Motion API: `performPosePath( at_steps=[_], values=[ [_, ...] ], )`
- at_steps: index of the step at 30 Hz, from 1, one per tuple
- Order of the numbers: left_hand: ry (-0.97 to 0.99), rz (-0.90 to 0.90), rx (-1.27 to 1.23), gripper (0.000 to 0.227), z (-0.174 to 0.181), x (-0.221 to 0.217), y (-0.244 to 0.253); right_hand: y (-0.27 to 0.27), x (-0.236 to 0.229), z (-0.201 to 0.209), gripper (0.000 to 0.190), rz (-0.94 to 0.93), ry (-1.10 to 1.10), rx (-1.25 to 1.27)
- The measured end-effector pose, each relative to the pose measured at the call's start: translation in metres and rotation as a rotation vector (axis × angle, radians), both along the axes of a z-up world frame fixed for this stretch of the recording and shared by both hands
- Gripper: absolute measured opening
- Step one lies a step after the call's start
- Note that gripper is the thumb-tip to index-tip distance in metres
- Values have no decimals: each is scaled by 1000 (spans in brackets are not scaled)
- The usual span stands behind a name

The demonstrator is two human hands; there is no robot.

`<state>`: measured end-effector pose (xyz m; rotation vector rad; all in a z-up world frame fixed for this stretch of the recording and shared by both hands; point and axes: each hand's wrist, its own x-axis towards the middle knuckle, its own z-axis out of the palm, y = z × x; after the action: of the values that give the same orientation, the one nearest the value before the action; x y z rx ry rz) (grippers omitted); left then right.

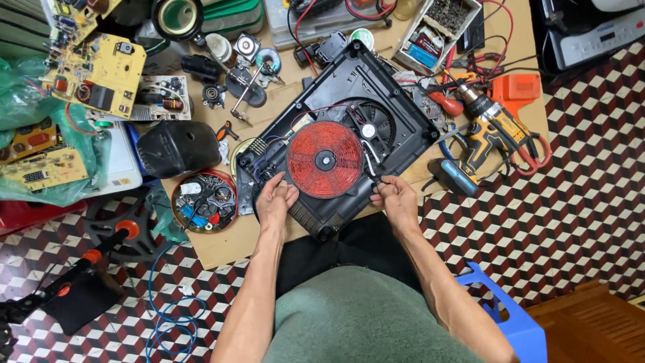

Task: Disassembling and inspecting the internal components of an induction cooktop on a repair workbench.

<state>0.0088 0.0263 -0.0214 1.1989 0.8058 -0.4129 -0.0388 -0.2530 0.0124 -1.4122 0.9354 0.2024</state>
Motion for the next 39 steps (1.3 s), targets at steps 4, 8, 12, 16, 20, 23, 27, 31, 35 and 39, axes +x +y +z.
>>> performPosePath(
  at_steps=[4,8,12,16,20,23,27,31,35,39],
  values=[
    [-1,-24,3,38,1,4,2,9,0,14,19,59,-83,-108],
    [-10,-72,7,39,7,6,5,27,6,34,28,112,13,-84],
    [-55,-170,23,44,4,9,8,35,10,16,37,122,27,-42],
    [-26,-186,1,43,13,14,9,43,14,10,36,182,10,-42],
    [-67,-205,-30,45,9,10,16,44,11,12,37,111,10,3],
    [-72,-172,-114,44,37,9,17,48,1,24,41,103,-19,56],
    [-152,-111,-250,40,76,12,27,62,-12,44,49,140,-84,174],
    [-229,-182,-207,38,114,27,48,64,-8,86,42,205,-102,291],
    [-297,-196,-119,38,132,38,74,38,-10,87,29,392,-59,221],
    [-325,-207,-77,38,136,40,84,7,-12,72,26,241,-60,196]
  ],
)
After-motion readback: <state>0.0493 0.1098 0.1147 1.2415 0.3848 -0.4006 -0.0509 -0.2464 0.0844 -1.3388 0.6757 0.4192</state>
